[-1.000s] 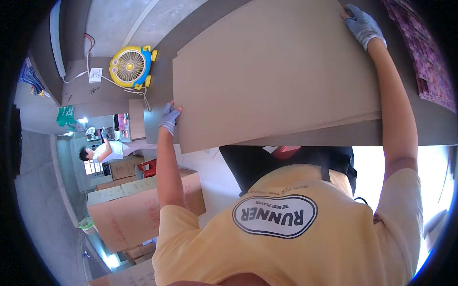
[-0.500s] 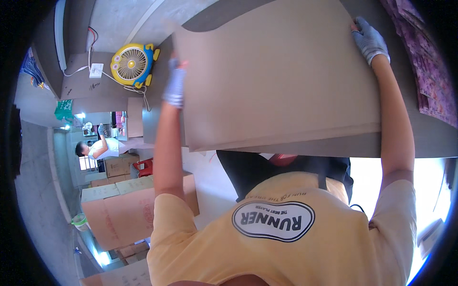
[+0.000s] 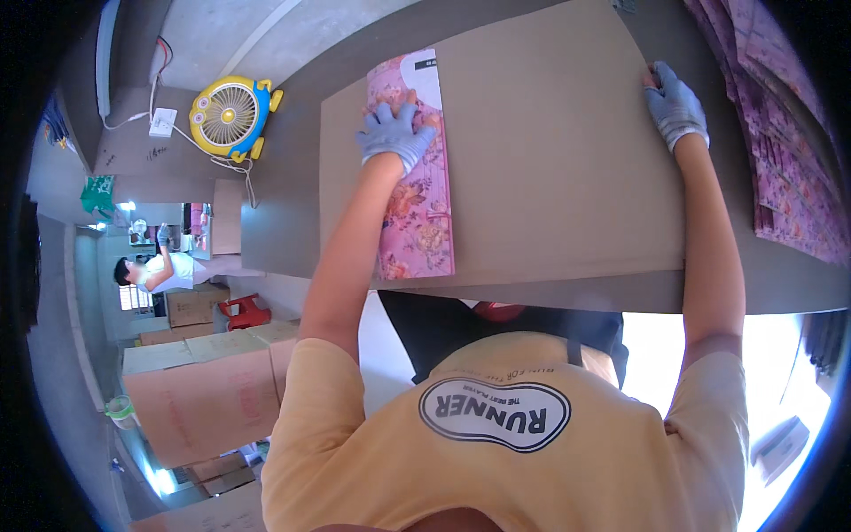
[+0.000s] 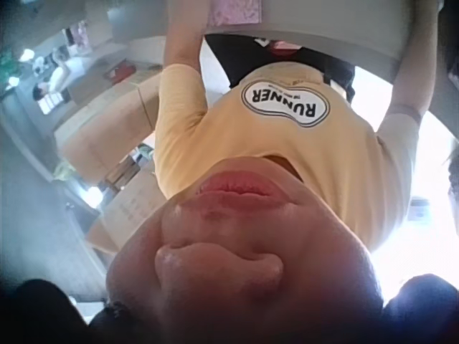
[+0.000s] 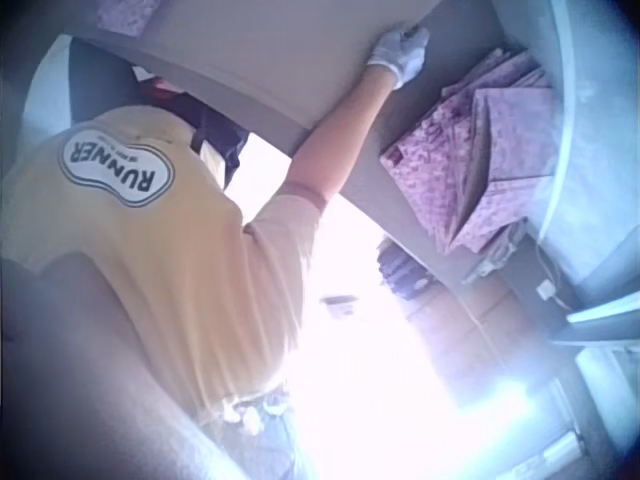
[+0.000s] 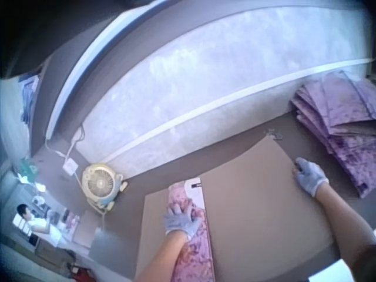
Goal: The person wraps a pink floral patterned item inside a brown cardboard box. They place the item on the table, fold the cardboard flaps over it, and smooth the surface. The process is repeated for multiple items throughout the clip.
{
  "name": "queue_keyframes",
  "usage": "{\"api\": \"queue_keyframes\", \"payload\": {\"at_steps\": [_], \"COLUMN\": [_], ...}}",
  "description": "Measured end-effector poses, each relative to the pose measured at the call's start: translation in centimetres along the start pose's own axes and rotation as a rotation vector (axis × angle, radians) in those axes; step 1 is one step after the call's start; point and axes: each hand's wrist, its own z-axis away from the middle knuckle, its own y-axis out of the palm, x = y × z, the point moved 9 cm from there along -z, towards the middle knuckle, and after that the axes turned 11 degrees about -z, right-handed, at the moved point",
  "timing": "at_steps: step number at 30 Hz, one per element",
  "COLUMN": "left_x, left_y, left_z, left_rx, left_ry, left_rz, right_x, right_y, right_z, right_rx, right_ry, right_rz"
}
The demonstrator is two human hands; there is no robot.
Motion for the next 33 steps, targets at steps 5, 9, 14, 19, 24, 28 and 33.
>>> {"api": "queue_keyframes", "payload": {"at_steps": [5, 9, 14, 19, 24, 28, 33], "left_x": [-1.0, -0.6, -1.0, -1.1, -1.5, -2.1, -2.5], "left_y": [2.1, 2.6, 2.4, 2.0, 1.7, 1.4, 1.4], "left_z": [0.3, 1.0, 1.2, 2.0, 2.6, 3.0, 3.3], "left_rx": [0.016, -0.006, 0.018, -0.122, -0.133, -0.144, -0.122], "left_ry": [-0.092, -0.149, -0.163, -0.201, -0.171, -0.150, -0.120], "left_rz": [0.066, 0.134, 0.253, 0.334, 0.404, 0.420, 0.484], "right_x": [0.5, 2.2, 2.2, 4.2, 5.1, 6.2, 9.5], "right_y": [0.2, -0.3, -1.2, -0.8, -0.6, -0.9, 4.4], "right_z": [0.4, 0.7, 1.1, 1.5, 2.2, 2.9, 3.9], "right_rx": [0.011, -0.004, -0.067, -0.085, -0.080, -0.224, 0.027], "right_ry": [-0.026, -0.090, -0.136, -0.087, -0.062, -0.360, -0.599], "right_rz": [0.046, 0.120, 0.219, 0.471, 0.571, 0.687, 0.561]}}
